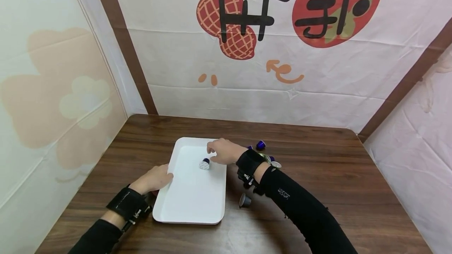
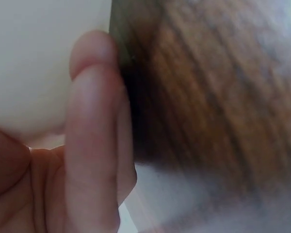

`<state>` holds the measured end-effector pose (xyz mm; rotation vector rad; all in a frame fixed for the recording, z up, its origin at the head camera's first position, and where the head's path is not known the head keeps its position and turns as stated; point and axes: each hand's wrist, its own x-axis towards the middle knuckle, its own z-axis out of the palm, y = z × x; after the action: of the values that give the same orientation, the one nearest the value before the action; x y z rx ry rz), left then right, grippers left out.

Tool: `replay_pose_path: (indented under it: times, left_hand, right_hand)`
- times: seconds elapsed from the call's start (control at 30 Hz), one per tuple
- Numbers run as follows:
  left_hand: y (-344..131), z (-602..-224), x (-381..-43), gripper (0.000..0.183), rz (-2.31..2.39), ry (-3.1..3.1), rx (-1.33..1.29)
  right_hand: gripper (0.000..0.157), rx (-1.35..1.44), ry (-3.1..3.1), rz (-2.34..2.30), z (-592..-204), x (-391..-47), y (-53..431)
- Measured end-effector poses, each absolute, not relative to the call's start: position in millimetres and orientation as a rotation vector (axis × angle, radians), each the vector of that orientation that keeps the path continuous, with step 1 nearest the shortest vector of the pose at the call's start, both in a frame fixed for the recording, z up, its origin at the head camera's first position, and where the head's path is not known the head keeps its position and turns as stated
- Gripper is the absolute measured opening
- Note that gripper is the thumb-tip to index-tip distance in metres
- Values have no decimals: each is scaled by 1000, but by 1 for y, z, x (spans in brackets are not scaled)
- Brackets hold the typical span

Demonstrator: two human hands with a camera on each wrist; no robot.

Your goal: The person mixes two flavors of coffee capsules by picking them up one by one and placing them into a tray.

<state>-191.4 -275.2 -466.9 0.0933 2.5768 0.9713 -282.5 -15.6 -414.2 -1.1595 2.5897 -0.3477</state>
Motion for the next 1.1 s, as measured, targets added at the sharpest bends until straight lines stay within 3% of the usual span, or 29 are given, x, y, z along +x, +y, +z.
replay_pose_path:
  times: [0.27,0.57,0.77,0.93,1.1]
  left_hand:
    - [-273,-464,-192,42,948,2569,72]
    - [-272,-463,-191,43,951,2560,62]
    - [-272,-463,-191,43,961,2558,73]
    - [-273,-464,-190,42,940,2560,57]
    - [-273,-465,-191,42,921,2572,53]
  right_hand:
    - [22,-973,2669,-392,-406,-295,20]
    - [34,-872,2686,-263,-417,-297,36]
    - [14,-838,2685,-246,-427,-297,32]
    - [24,-795,2685,-249,-433,-297,29]
    - [23,-831,2674,-231,-439,-296,29]
